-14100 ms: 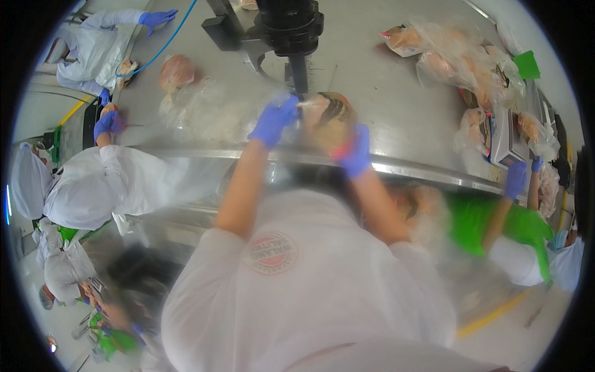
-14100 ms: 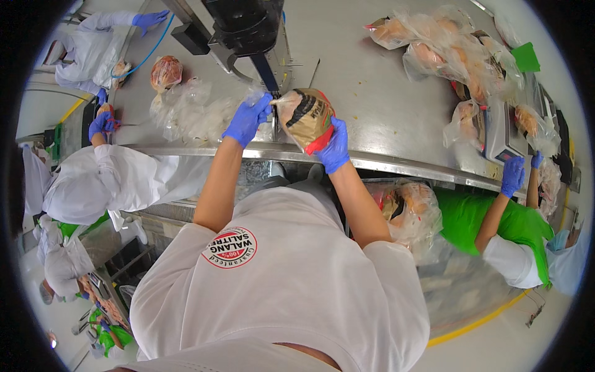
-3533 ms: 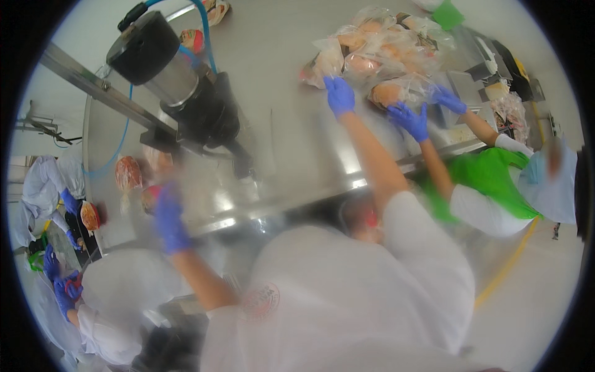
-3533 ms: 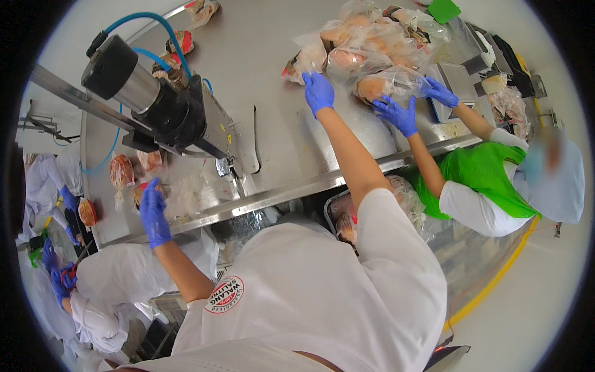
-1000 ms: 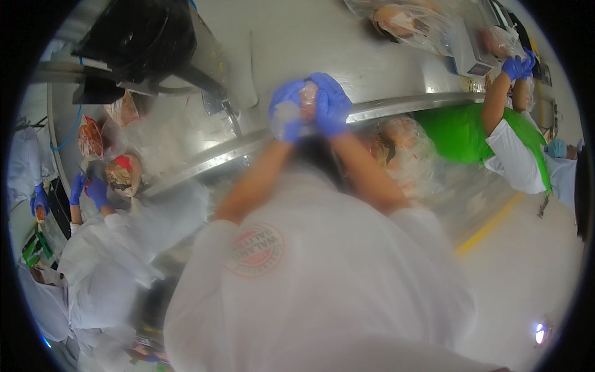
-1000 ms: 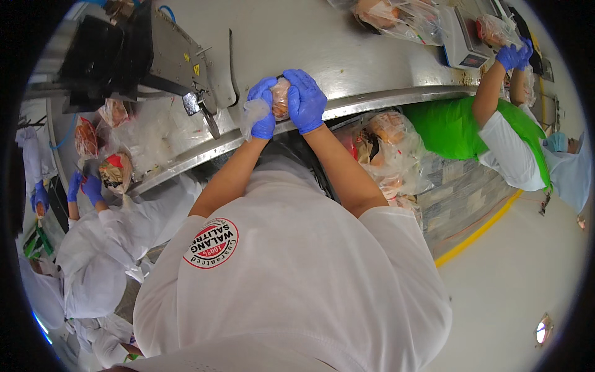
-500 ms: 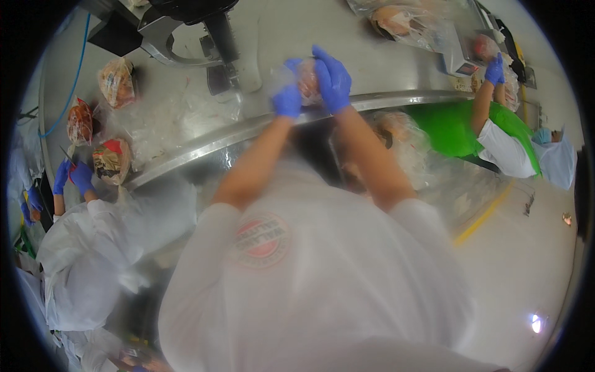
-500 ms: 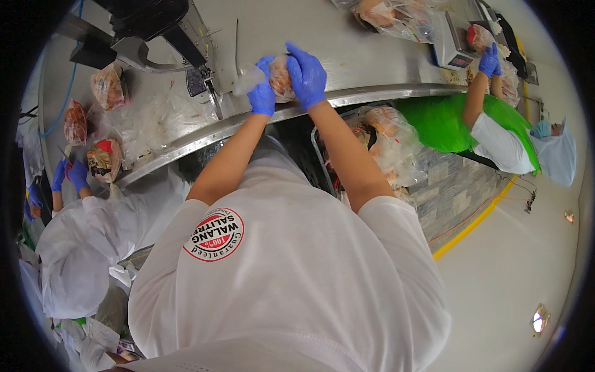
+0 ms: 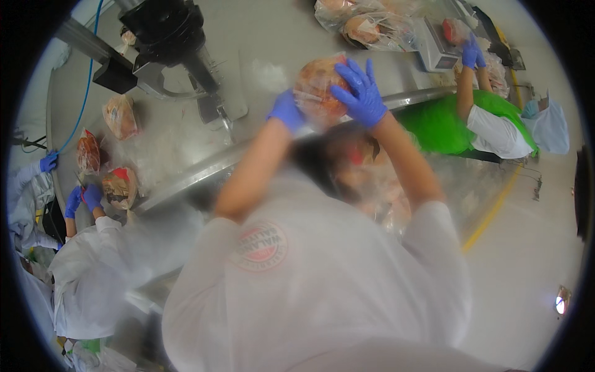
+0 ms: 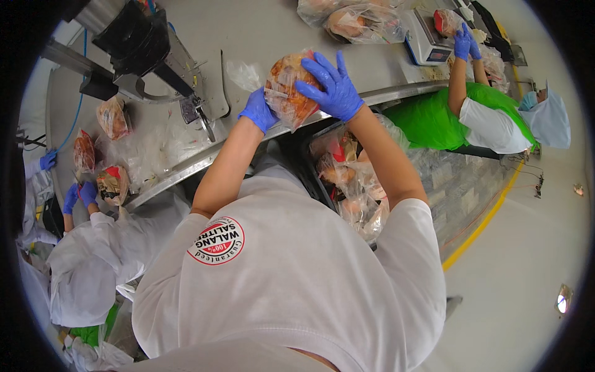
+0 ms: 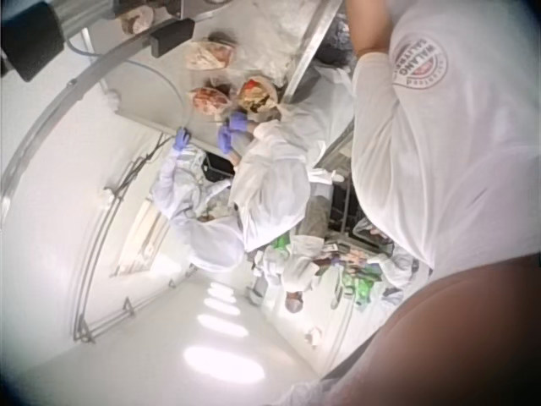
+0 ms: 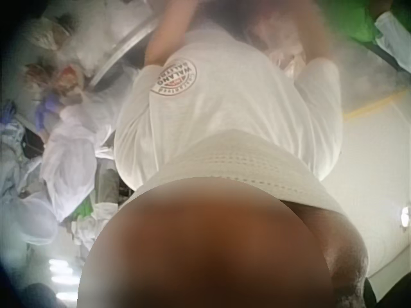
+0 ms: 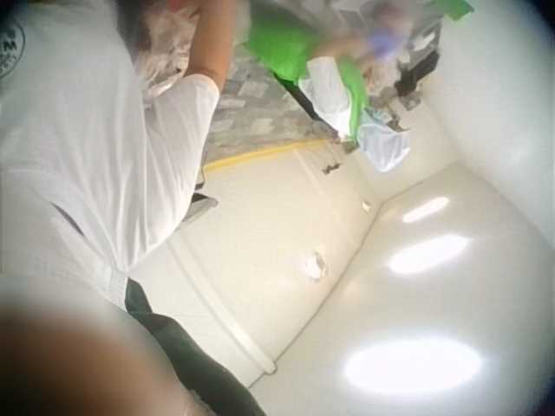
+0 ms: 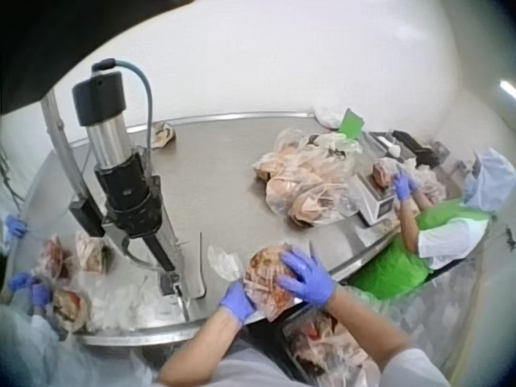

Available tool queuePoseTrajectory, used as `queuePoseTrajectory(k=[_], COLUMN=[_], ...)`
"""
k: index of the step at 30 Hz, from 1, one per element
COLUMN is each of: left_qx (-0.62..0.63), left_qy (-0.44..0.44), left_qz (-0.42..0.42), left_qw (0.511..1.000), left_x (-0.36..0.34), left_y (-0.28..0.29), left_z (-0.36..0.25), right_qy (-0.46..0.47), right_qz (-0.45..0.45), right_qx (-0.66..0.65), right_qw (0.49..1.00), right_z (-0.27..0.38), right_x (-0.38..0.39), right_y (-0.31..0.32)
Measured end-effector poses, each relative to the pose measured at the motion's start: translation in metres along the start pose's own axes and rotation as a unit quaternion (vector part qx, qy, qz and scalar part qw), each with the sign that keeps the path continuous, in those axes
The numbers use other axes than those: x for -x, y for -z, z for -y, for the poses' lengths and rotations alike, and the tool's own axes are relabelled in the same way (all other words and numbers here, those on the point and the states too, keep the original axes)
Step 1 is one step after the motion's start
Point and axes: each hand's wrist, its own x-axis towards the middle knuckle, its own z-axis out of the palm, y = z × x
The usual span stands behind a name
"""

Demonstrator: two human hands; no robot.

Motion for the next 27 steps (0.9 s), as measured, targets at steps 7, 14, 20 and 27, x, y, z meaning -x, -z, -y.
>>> queuePoseTrajectory(k=[7, 14, 20, 27], left_qx=[-0.149, -0.096, 0.036, 0.055], left_qy=[-0.157, -0.11, -0.079, -0.053], left_qz=[0.09, 0.14, 0.022, -0.096], left_qw=[0.972, 0.979, 0.996, 0.992], left_x=[0.003, -0.011, -0.047, -0.09], left_y=[-0.068, -0.08, -0.054, 0.006], left_z=[-0.03, -0.047, -0.049, -0.035], right_qy=[-0.163, -0.509, -0.522, -0.358], right_qz=[-0.124, -0.196, -0.049, -0.098], right_qx=[-0.154, -0.581, -0.77, -0.417], right_qw=[0.967, 0.604, 0.363, 0.83], right_z=[-0.002, 0.004, -0.008, -0.017], right_x=[-0.007, -0.009, 0.018, 0.0], right_y=[0.018, -0.02, -0.02, -0.052])
